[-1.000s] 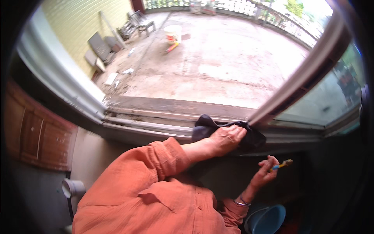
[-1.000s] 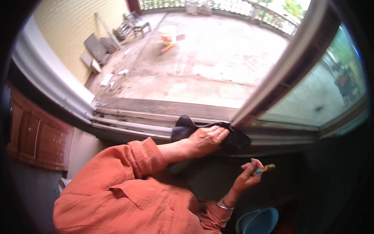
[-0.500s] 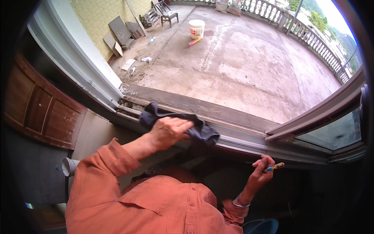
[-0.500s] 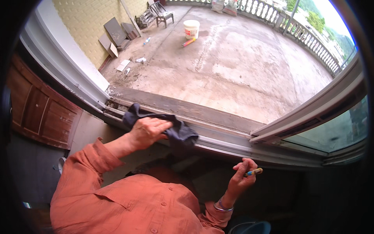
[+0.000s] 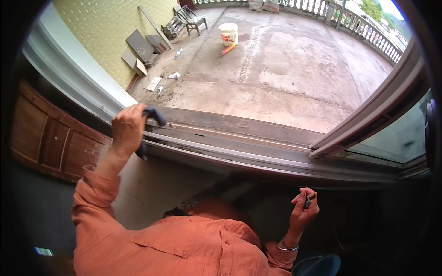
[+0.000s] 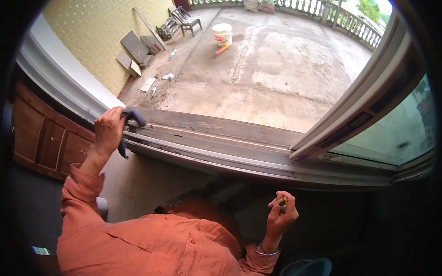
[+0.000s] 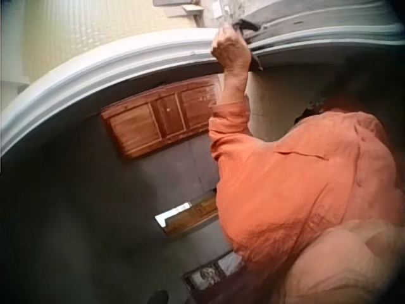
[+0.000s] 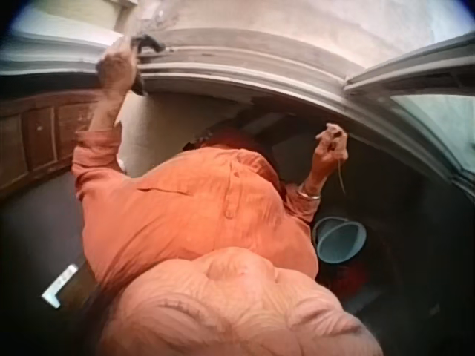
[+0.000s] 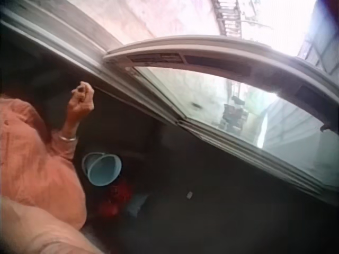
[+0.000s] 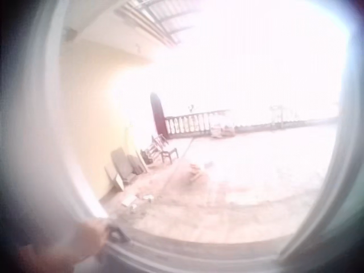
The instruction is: The person cleans the window frame using a toothbrush and a cloth. They scrub the frame with the toothbrush and wipe it with the cloth, repeating the process along the frame.
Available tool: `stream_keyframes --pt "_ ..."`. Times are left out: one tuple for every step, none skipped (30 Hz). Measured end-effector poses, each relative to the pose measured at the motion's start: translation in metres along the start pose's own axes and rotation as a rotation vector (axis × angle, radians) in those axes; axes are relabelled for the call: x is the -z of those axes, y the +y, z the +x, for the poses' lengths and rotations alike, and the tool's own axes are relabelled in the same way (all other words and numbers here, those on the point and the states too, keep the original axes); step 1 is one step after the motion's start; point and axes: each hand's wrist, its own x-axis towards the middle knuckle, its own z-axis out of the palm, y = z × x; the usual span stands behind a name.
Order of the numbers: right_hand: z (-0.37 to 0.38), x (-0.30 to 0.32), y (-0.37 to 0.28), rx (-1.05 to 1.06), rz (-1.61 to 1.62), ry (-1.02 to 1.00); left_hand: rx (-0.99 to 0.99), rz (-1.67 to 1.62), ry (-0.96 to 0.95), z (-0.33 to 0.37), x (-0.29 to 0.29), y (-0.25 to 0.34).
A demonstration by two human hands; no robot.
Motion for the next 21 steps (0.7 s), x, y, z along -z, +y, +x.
stream_keyframes --pt "0.001 0.003 0.0 0.004 -0.003 -0.003 -0.038 -0.117 0.085 0.005 -0.005 0.025" --pt "0.002 0.005 -0.002 0.007 -0.006 -0.003 -0.078 -0.235 0.171 0.009 -0.013 0.052" --pt "0.003 0.009 -0.002 0.007 -0.017 0.012 -0.115 -0.393 0.192 0.016 -0.021 0.086" --pt "0.001 0.012 -0.003 0.012 -0.018 0.009 -0.137 -0.537 0.204 0.014 -0.026 0.117" --pt "0.0 0.015 -0.004 0.015 -0.021 0.009 -0.199 -0.66 0.214 0.013 -0.035 0.148" --pt "-0.001 0.02 -0.005 0.022 -0.025 0.016 -0.28 -0.792 0.181 0.015 -0.038 0.181" --pt "-0.004 0.024 -0.006 0.02 -0.047 0.04 -0.363 -0.904 0.197 0.015 -0.046 0.217" --pt "-0.009 0.025 -0.007 0.02 -0.059 0.05 -0.431 -0.912 0.174 0.01 -0.052 0.249" --pt "-0.014 0.025 -0.009 0.018 -0.067 0.052 -0.452 -0.832 0.069 -0.002 -0.066 0.282" --pt "-0.02 0.025 -0.011 0.002 -0.086 0.067 -0.477 -0.759 -0.039 -0.01 -0.077 0.309" --pt "-0.026 0.027 -0.013 -0.017 -0.1 0.081 -0.475 -0.74 0.015 -0.011 -0.078 0.319" --pt "-0.031 0.026 -0.014 -0.037 -0.12 0.111 -0.488 -0.729 0.072 -0.01 -0.08 0.324" --pt "-0.037 0.026 -0.017 -0.12 -0.142 0.109 -0.53 -0.782 0.033 -0.008 -0.08 0.313" --pt "-0.041 0.027 -0.018 -0.153 -0.143 0.109 -0.57 -0.823 0.084 -0.005 -0.084 0.299" --pt "-0.046 0.026 -0.017 -0.184 -0.144 0.104 -0.551 -0.848 -0.004 -0.01 -0.08 0.282" --pt "-0.047 0.023 -0.017 -0.206 -0.141 0.105 -0.536 -0.869 -0.083 -0.011 -0.075 0.262" --pt "-0.045 0.019 -0.016 -0.199 -0.122 0.101 -0.497 -0.868 -0.075 -0.014 -0.077 0.241" --pt "-0.044 0.014 -0.014 -0.198 -0.102 0.098 -0.459 -0.868 -0.073 -0.019 -0.081 0.217" --pt "-0.043 0.01 -0.012 -0.201 -0.086 0.095 -0.449 -0.823 -0.04 -0.02 -0.08 0.189" --pt "-0.041 0.008 -0.01 -0.189 -0.089 0.081 -0.435 -0.776 -0.009 -0.021 -0.077 0.161" --pt "-0.036 0.005 -0.008 -0.175 -0.089 0.072 -0.408 -0.719 -0.056 -0.023 -0.076 0.133"
